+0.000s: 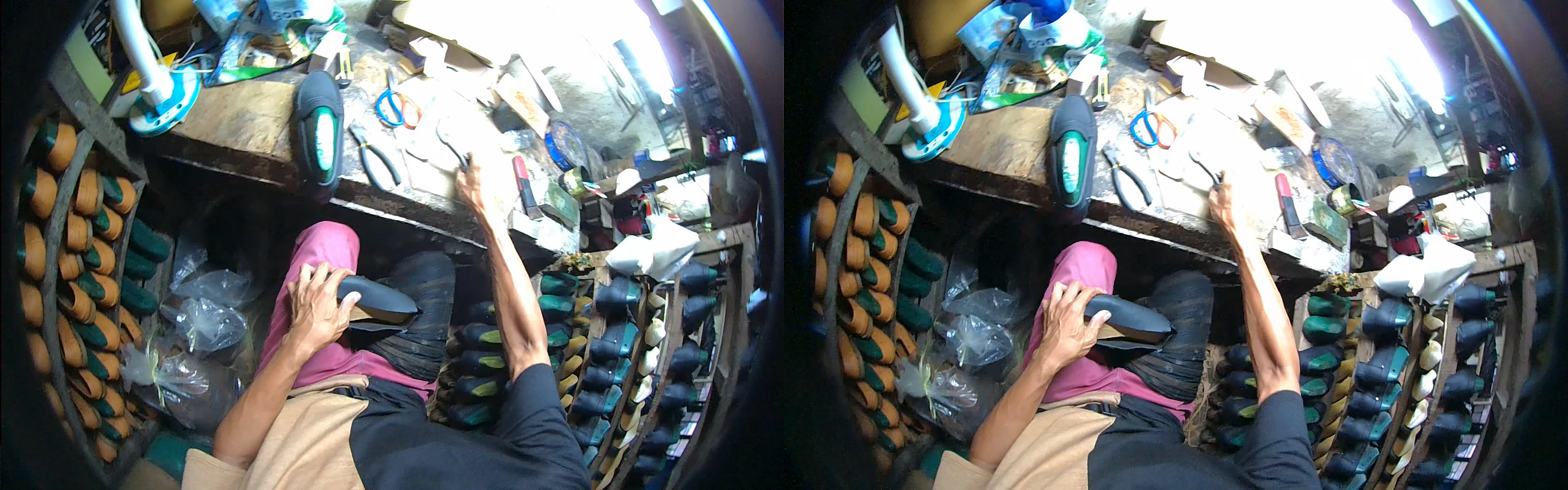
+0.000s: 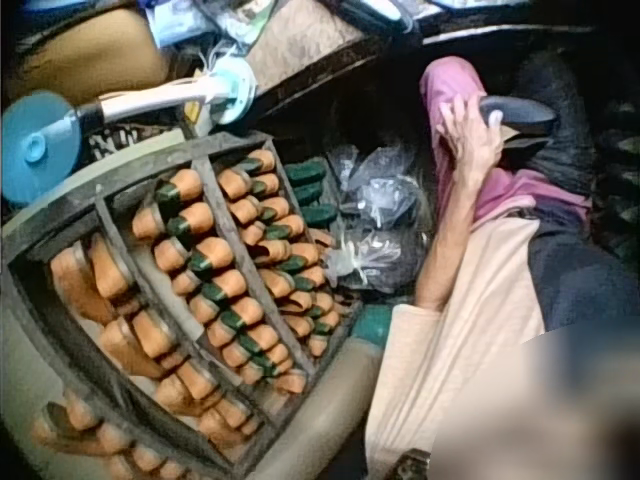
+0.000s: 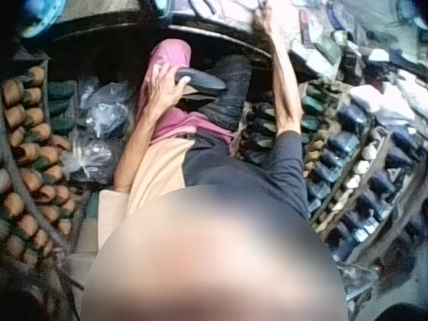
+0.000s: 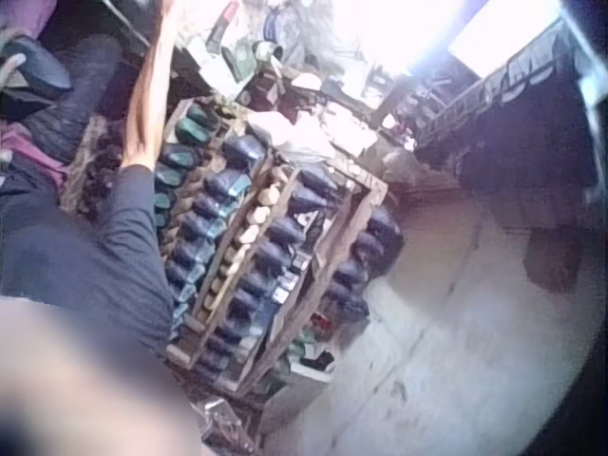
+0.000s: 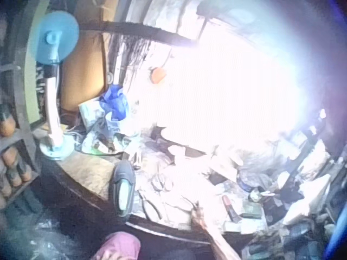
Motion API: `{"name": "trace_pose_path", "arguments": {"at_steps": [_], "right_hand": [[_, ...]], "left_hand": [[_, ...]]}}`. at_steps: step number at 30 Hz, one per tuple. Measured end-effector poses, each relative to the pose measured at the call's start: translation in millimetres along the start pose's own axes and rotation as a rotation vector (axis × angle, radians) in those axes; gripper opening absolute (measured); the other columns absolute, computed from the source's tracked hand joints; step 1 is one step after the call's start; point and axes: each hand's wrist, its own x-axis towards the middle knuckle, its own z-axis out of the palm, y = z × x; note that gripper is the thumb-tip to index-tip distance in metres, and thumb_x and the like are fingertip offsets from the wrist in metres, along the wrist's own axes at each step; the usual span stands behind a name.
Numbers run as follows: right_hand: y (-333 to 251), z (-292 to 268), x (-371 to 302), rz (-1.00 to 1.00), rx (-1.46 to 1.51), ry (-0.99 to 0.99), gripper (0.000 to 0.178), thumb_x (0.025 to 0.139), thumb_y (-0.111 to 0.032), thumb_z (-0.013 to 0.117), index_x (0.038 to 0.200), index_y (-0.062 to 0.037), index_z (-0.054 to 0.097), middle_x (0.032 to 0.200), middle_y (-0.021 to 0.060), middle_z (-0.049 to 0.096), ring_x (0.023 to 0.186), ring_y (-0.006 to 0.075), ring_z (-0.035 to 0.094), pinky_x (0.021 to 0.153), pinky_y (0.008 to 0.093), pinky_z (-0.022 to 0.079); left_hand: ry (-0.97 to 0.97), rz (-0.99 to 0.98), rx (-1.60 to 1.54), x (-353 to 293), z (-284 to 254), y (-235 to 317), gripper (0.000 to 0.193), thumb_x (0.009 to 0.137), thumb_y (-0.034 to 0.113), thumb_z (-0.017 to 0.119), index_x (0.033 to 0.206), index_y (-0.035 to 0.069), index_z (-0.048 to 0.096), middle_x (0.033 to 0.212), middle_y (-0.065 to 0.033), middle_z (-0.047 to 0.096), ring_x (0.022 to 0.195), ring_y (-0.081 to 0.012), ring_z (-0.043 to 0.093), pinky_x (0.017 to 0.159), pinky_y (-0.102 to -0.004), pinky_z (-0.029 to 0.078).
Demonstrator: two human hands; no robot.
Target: The person is repairing a black slip-on shoe by hand. They use a hammer and a curved metal tool to drive fasteners into the sole and heel, repeatedly striking and adjusting the shoe while seated on the floor.
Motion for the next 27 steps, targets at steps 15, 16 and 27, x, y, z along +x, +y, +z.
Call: {"name": "trace_pose_path", "arguments": {"at_steps": [15,16,27], "right_hand": [[-160,-88,-160,0.84,1.481,-0.932,0.023,0.106,-0.025,0.087,0.11,-0.0048,0.077,0.083,0.0,0.072,0.061,0.0052,0.056,0.054,0.0233,0.038],[-160,-88,-161,0.828,1.47,-0.927,0.023,0.106,-0.026,0.087,0.111,-0.0045,0.077,0.083,0.0,0.072,0.062,0.0051,0.056,0.055,0.0233,0.038],[-169,-91,-169,0.816,1.417,-0.85,0.021,0.107,-0.021,0.085,0.11,-0.0022,0.077,0.085,-0.0001,0.071,0.065,0.0059,0.057,0.059,0.0244,0.043]], "left_hand": [[0.057,0.049,0.063,-3,2,1,0.045,0.096,0.031,0.085,0.136,0.011,0.075,0.128,-0.0117,0.067,0.123,-0.0379,0.058,0.102,-0.0578,0.048],[0.055,0.051,0.069,-3,2,1,0.045,0.097,0.031,0.085,0.136,0.011,0.075,0.128,-0.0119,0.067,0.124,-0.0379,0.058,0.102,-0.0579,0.048],[0.06,0.041,0.08,-5,3,0,0.048,0.096,0.032,0.086,0.138,0.011,0.075,0.13,-0.0129,0.066,0.126,-0.0384,0.058,0.103,-0.0585,0.048]]}}
